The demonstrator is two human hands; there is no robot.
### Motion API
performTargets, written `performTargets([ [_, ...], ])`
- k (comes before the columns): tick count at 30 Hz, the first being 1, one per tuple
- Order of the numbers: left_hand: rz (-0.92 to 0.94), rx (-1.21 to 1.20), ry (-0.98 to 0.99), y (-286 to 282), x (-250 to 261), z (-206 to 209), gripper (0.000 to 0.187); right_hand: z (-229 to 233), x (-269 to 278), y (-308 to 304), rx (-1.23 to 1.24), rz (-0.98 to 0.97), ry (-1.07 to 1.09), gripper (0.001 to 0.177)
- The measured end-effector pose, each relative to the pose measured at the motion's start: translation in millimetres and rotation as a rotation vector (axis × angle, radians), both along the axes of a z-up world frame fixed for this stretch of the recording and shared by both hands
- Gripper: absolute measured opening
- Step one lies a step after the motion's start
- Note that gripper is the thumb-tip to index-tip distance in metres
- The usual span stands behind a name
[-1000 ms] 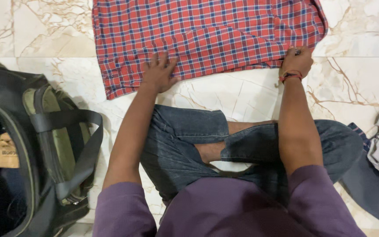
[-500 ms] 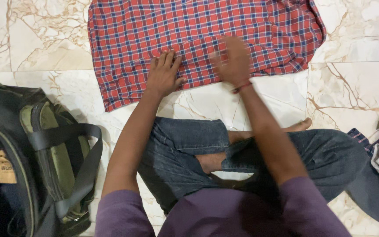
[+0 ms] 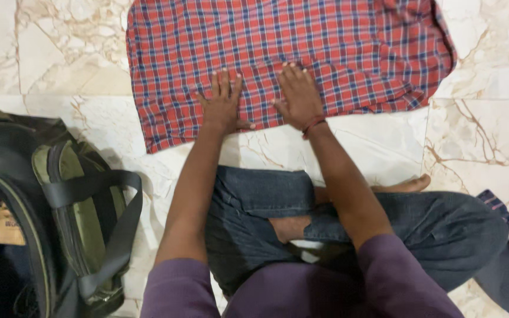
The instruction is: The person folds a plaid shirt by folding the sleeves inward, folding the sides, and then rolling the shirt into a compact rectangle before placing it inside a duffel bag.
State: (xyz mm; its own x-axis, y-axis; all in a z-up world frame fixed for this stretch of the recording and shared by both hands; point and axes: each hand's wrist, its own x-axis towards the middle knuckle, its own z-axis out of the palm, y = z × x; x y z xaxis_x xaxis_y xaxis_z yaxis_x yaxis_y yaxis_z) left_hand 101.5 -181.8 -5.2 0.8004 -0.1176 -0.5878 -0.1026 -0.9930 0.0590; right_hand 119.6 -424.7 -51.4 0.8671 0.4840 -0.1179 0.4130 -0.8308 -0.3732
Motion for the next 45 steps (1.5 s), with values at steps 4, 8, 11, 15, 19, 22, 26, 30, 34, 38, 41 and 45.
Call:
performTargets([
  [4,0.071,-0.019,0.047,44.9,-1.5,5.5,0.154,-2.1,-0.4,-7.8,0.067,-0.067,-0.057,0.079],
  [8,0.085,-0.070,-0.092,111.4,-37.0,-11.6,0.151,3.4,8.2,-46.8,0.054,-0.228,-0.092,0.082],
  [11,0.150,-0.075,-0.198,132.3,-63.5,-33.4,0.146,5.2,2.7,-84.9,-0.007,-0.307,-0.064,0.083],
  [15,0.234,-0.156,-0.285,140.2,-73.6,-47.5,0.158,4.7,2.5,-128.3,-0.021,-0.391,-0.090,0.081],
  [19,0.236,-0.192,-0.359,141.0,-75.4,-40.1,0.164,2.5,-7.7,-156.9,-0.033,-0.449,-0.136,0.080],
  [22,0.265,-0.200,-0.333,133.1,-70.3,-38.5,0.165,4.0,-7.3,-165.1,0.018,-0.502,-0.115,0.083],
  [26,0.234,-0.146,-0.348,138.0,-71.8,-41.0,0.162,10.7,-7.0,-147.4,0.013,-0.569,-0.159,0.076],
  [30,0.264,-0.186,-0.344,137.8,-71.3,-44.4,0.163,27.1,-7.6,-104.3,-0.192,-0.470,-0.300,0.058],
  [34,0.229,-0.165,-0.394,137.4,-87.8,-45.5,0.157,39.8,-16.4,-57.3,-0.032,-0.325,-0.275,0.058],
  [38,0.217,-0.201,-0.375,140.8,-101.8,-50.7,0.157,52.3,-17.4,-60.0,-0.123,-0.255,-0.036,0.044],
  [41,0.182,-0.203,-0.382,143.4,-111.9,-54.3,0.156,67.0,-8.9,-78.6,-0.080,-0.183,0.079,0.054],
  [45,0.160,-0.184,-0.385,144.4,-137.6,-57.2,0.152,78.6,-2.7,-87.2,-0.097,-0.212,0.306,0.057],
])
